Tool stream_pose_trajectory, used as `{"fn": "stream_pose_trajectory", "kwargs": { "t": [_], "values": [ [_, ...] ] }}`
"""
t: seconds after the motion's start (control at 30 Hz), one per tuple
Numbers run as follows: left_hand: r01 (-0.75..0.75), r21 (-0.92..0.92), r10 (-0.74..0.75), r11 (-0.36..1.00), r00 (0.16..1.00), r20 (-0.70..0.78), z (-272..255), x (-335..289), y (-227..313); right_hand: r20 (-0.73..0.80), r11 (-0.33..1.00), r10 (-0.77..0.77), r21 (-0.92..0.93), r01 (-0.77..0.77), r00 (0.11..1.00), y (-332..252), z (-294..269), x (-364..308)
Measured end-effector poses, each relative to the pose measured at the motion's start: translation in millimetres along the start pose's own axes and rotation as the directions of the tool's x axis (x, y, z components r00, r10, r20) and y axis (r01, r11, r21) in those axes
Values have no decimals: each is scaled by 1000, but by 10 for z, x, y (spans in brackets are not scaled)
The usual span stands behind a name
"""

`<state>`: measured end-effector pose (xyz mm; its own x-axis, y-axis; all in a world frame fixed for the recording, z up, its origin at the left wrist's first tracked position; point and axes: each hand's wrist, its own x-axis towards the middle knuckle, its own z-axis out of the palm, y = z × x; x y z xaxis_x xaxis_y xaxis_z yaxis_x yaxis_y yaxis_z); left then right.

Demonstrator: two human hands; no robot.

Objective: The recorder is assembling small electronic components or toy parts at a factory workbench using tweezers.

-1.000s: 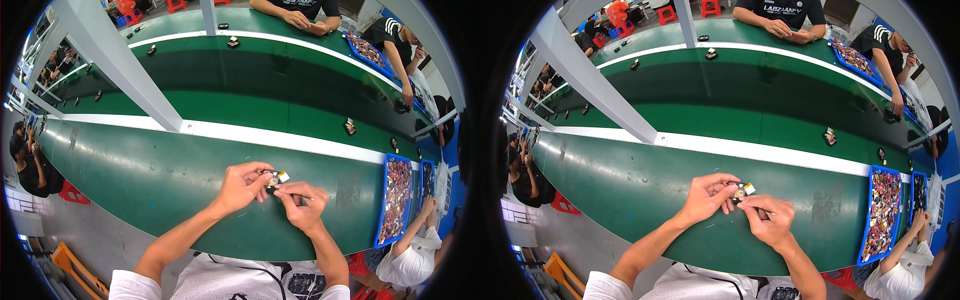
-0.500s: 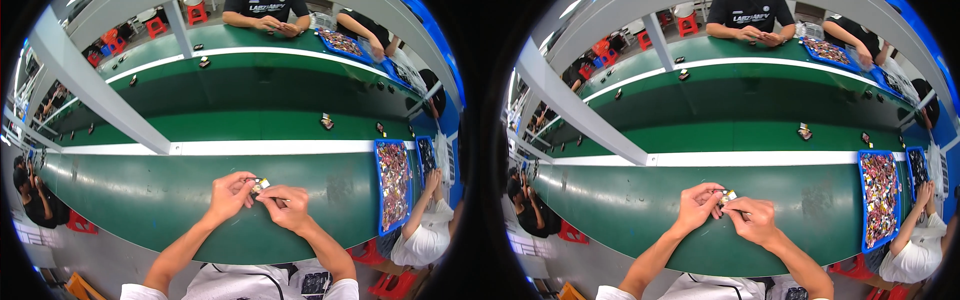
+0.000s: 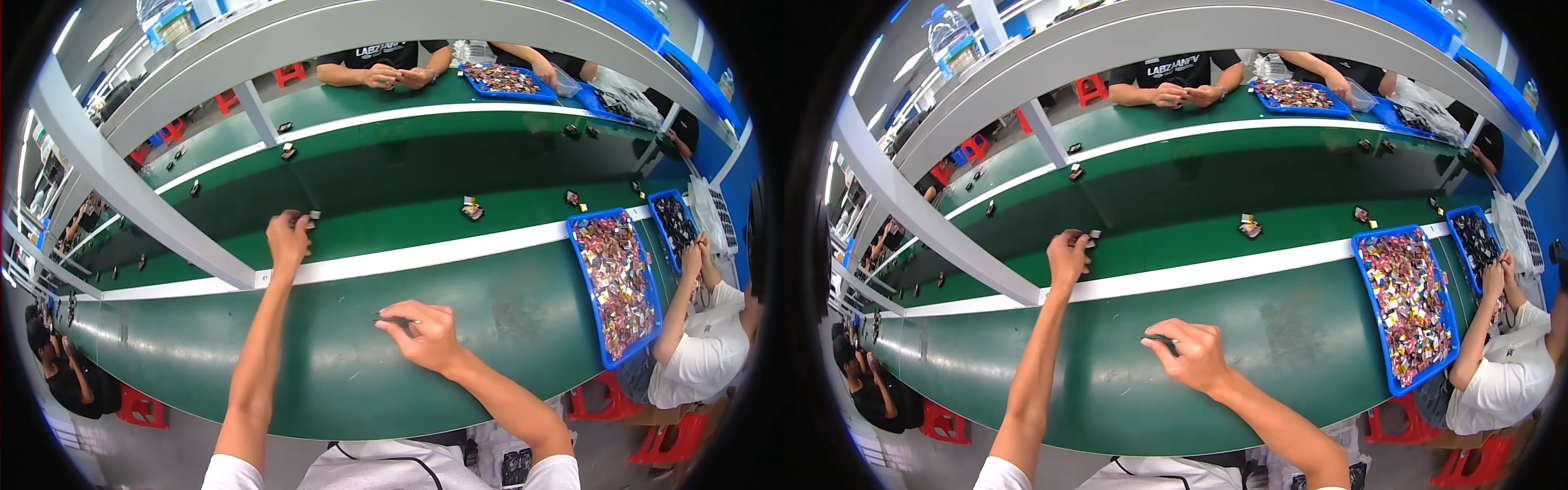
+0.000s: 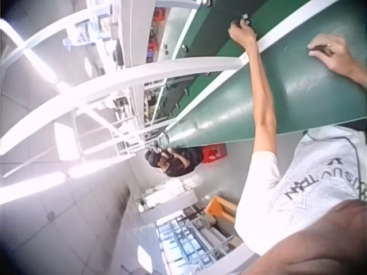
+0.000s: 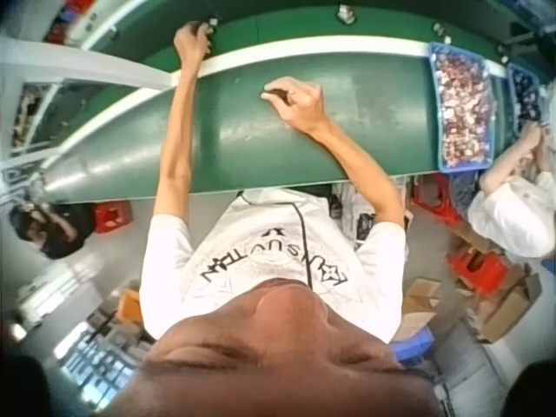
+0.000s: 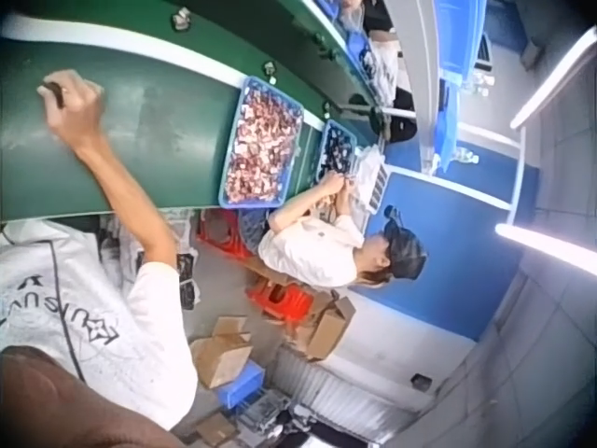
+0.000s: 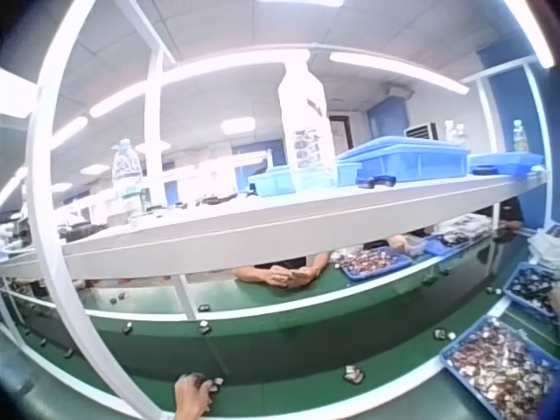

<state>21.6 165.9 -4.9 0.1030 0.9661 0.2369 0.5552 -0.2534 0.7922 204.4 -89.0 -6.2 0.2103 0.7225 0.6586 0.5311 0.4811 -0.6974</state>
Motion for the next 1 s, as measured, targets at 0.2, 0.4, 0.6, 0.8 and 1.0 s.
{"fn": "stream_pose_trajectory", "kwargs": {
  "t": [0.2,0.4,0.6,0.8,1.0],
  "values": [
    [-308,459,416,833,896,-153,277,-8,313,-7,1000,-15,-22,15,1000,9,-23,5],
    [82,-73,-20,994,789,614,1126,-203,1359,18,999,-33,-23,33,999,47,-32,-47],
    [243,11,-182,970,695,696,1764,-265,1680,9,999,-50,-15,50,999,73,-25,-30],
    [214,24,-189,976,795,577,1900,-249,1726,2,997,-72,-29,72,997,91,-24,-27],
    [245,-58,-172,968,811,559,1785,-220,1568,17,996,-79,-36,80,997,89,14,-29]
  ]
}}
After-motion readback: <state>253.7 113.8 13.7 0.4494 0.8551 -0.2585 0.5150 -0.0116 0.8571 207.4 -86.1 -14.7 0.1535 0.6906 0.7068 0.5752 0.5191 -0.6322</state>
